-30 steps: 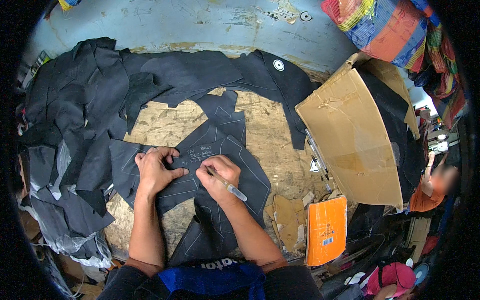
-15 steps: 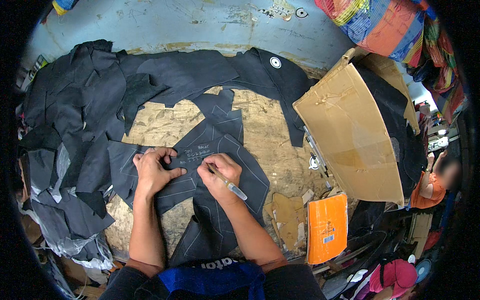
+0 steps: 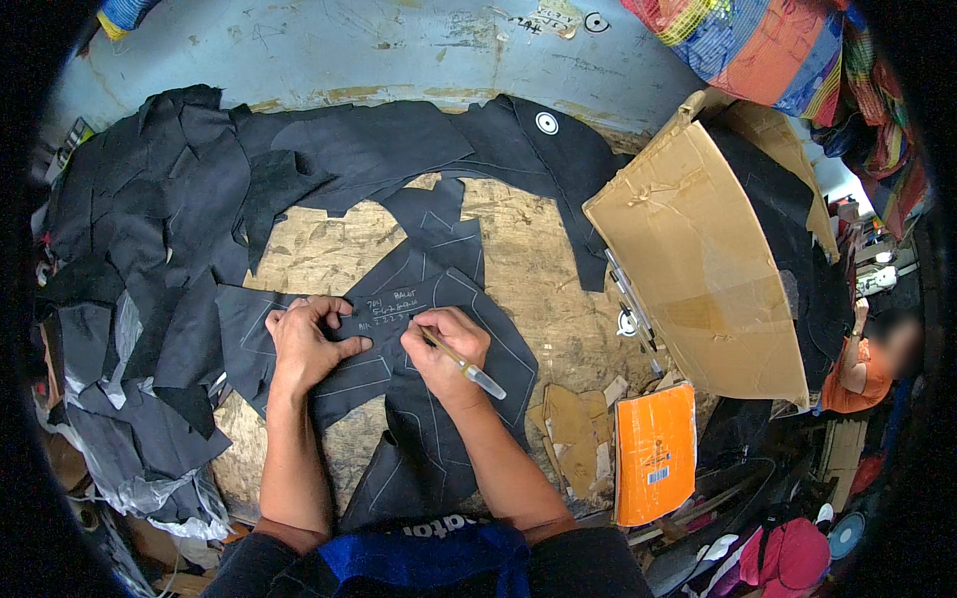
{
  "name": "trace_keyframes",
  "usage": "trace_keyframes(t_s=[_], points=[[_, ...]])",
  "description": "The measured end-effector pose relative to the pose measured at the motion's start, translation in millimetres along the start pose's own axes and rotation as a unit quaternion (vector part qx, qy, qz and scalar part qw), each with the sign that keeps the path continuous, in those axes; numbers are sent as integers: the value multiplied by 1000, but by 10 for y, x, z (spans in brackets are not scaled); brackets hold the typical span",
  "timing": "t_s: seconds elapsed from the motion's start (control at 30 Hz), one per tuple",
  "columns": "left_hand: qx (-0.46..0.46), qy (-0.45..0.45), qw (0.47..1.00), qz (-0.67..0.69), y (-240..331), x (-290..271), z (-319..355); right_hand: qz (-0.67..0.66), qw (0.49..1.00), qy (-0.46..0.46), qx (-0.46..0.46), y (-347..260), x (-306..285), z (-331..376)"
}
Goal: The person marks black fabric with a pen and ruler, then cuts along the marked lines using scissors. The cut pieces are placed into a cardboard box. The person also handles a colorful woven bag and a small plastic bag containing wooden sticks.
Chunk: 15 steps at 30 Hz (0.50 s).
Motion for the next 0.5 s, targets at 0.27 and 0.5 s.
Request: trace_keyframes(t_s=[0.27, 0.5], points=[[-5, -4, 1000, -5, 14, -12, -3, 27, 999, 5, -20, 12, 5, 6], [-23, -15, 1000, -2, 45, -38, -1, -18, 1000, -2, 4, 2, -66, -1]])
Point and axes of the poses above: each hand's wrist, its own z-axis away from the middle knuckle, its own x-axis out of the palm, y = z × x, the point moved 2 cm from there along -z, towards the middle knuckle, and after that the axes turned 1 degree about y, right-handed, at the moved point
